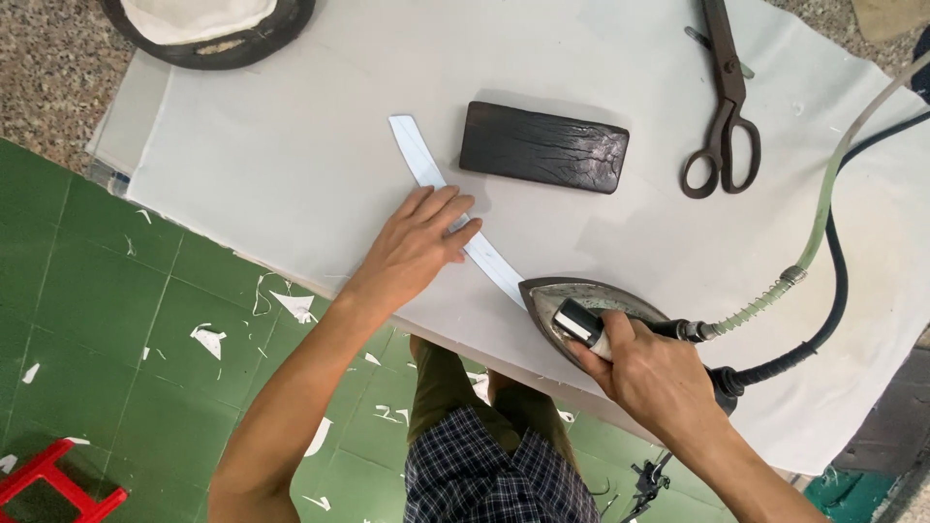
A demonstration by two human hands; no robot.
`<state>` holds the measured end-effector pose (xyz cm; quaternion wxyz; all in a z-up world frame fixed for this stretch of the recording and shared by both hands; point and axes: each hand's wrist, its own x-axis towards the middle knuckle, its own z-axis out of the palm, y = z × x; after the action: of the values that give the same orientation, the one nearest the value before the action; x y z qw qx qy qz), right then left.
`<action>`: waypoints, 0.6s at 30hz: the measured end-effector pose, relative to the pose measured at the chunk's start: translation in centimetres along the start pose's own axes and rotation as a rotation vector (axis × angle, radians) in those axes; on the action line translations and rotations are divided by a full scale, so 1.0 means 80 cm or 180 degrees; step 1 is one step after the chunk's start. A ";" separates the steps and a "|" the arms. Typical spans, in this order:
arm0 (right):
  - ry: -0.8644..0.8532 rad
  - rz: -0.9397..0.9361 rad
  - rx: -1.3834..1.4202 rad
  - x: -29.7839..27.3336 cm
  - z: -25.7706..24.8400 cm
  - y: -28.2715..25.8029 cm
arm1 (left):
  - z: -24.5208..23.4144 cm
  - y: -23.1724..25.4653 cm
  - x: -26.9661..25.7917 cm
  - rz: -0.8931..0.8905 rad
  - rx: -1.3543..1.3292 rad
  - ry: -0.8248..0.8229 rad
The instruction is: The person irons a long, light-blue fabric strip on a white work surface using a steam iron. They repeatedly reposition the strip and use a black rectangular block to press down sections while ironing. Scissors and other fabric pieces are visible nearby.
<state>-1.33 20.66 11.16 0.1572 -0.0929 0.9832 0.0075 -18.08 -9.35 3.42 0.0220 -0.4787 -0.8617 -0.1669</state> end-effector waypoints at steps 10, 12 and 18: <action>0.0000 0.0280 0.0421 0.006 -0.008 -0.013 | 0.009 -0.039 0.012 0.0330 0.0033 -0.0229; 0.0101 0.0293 0.0417 0.009 -0.007 -0.019 | 0.009 -0.043 0.011 0.0341 -0.0099 -0.0210; -0.0063 0.0456 0.0503 0.027 -0.016 -0.036 | 0.000 -0.061 0.011 0.0322 -0.0184 -0.0359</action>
<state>-3.19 17.40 11.76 0.1728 -0.0096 0.9832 -0.0579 -22.60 -11.02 2.25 -0.0321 -0.5307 -0.8311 -0.1631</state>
